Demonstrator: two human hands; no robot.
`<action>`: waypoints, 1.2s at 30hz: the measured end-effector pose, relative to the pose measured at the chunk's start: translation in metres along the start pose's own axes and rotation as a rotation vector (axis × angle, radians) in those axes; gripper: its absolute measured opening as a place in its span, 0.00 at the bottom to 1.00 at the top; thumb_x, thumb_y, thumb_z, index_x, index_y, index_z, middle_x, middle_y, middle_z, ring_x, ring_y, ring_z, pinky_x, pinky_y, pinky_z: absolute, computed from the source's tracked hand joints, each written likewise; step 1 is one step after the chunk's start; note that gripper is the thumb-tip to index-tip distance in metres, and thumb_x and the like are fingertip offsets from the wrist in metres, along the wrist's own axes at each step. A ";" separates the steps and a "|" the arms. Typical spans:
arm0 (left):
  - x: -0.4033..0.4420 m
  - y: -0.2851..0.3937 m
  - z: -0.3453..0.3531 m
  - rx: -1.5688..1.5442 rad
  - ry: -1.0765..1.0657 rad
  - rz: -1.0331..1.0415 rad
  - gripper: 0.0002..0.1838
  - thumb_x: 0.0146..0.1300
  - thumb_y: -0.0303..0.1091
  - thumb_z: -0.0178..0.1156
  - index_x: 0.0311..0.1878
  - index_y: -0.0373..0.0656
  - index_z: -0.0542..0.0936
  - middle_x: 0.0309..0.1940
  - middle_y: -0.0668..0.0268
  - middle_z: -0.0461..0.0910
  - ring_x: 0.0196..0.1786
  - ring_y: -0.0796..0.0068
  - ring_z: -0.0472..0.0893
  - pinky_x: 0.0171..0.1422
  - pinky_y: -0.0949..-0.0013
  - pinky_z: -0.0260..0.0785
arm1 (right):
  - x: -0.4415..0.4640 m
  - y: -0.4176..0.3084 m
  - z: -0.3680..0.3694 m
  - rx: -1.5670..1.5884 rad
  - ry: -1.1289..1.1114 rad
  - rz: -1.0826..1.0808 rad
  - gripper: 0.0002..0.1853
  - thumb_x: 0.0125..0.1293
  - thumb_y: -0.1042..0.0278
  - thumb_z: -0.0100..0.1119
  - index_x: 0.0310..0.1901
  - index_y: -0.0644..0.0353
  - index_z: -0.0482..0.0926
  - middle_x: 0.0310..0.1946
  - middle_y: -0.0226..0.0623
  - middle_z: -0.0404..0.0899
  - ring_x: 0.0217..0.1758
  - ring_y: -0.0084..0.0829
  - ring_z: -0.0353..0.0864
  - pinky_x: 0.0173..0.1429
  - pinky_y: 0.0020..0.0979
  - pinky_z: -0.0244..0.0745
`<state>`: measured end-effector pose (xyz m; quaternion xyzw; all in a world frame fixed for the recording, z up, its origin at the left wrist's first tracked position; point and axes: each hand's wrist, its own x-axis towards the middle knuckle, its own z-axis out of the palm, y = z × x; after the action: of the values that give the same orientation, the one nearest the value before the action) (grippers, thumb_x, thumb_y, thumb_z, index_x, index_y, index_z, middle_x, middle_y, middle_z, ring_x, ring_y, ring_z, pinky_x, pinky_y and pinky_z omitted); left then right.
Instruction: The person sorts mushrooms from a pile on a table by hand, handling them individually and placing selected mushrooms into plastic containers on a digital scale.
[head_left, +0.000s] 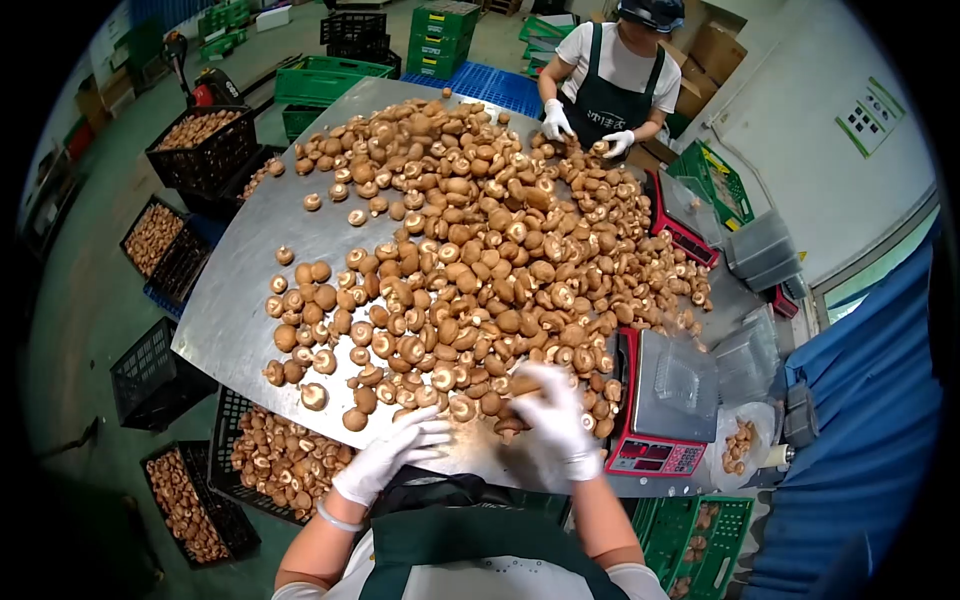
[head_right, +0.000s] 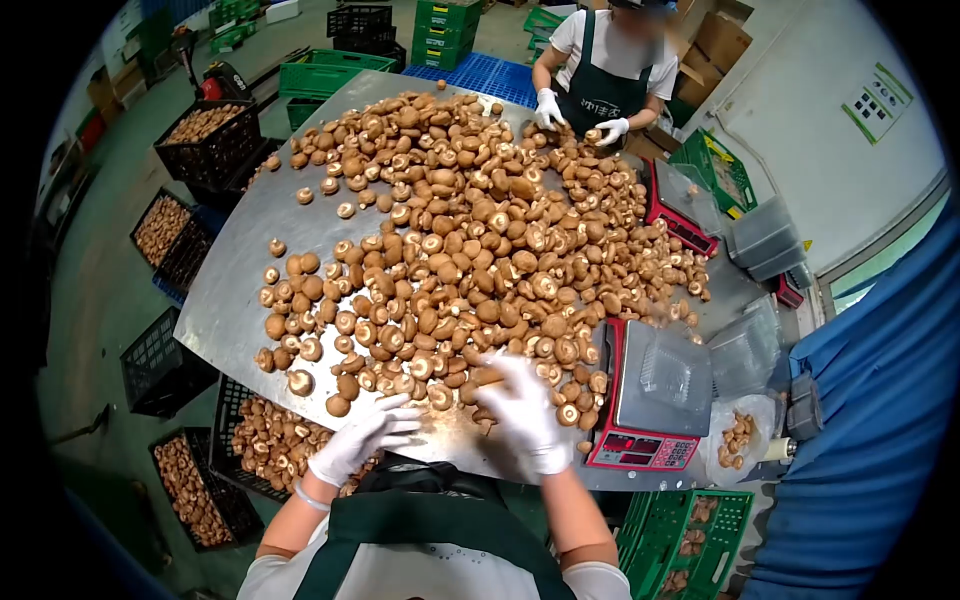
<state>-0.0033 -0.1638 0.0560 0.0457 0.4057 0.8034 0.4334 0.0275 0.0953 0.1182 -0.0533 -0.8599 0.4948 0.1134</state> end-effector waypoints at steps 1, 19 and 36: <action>-0.001 0.001 -0.011 0.087 0.087 0.018 0.25 0.74 0.40 0.47 0.69 0.39 0.62 0.58 0.56 0.74 0.60 0.66 0.75 0.61 0.66 0.71 | 0.005 0.026 -0.039 -0.072 0.105 0.118 0.20 0.54 0.74 0.63 0.51 0.59 0.77 0.49 0.39 0.76 0.51 0.33 0.76 0.59 0.33 0.71; 0.101 -0.030 -0.002 1.598 0.268 0.582 0.27 0.57 0.44 0.61 0.59 0.44 0.73 0.59 0.54 0.72 0.64 0.51 0.68 0.67 0.48 0.58 | 0.010 0.095 -0.074 -0.602 0.024 -0.109 0.39 0.53 0.61 0.69 0.67 0.61 0.65 0.64 0.51 0.66 0.67 0.48 0.66 0.69 0.39 0.63; 0.057 -0.015 -0.109 1.431 1.051 0.524 0.29 0.62 0.43 0.59 0.65 0.45 0.69 0.64 0.57 0.69 0.70 0.52 0.61 0.74 0.43 0.40 | 0.058 0.082 0.131 -0.376 -0.111 -0.102 0.56 0.44 0.42 0.75 0.72 0.53 0.54 0.71 0.59 0.44 0.64 0.56 0.68 0.56 0.40 0.77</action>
<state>-0.0749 -0.1845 -0.0427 0.0226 0.9265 0.3513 -0.1332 -0.0631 0.0388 -0.0079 -0.0026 -0.9437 0.3212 0.0790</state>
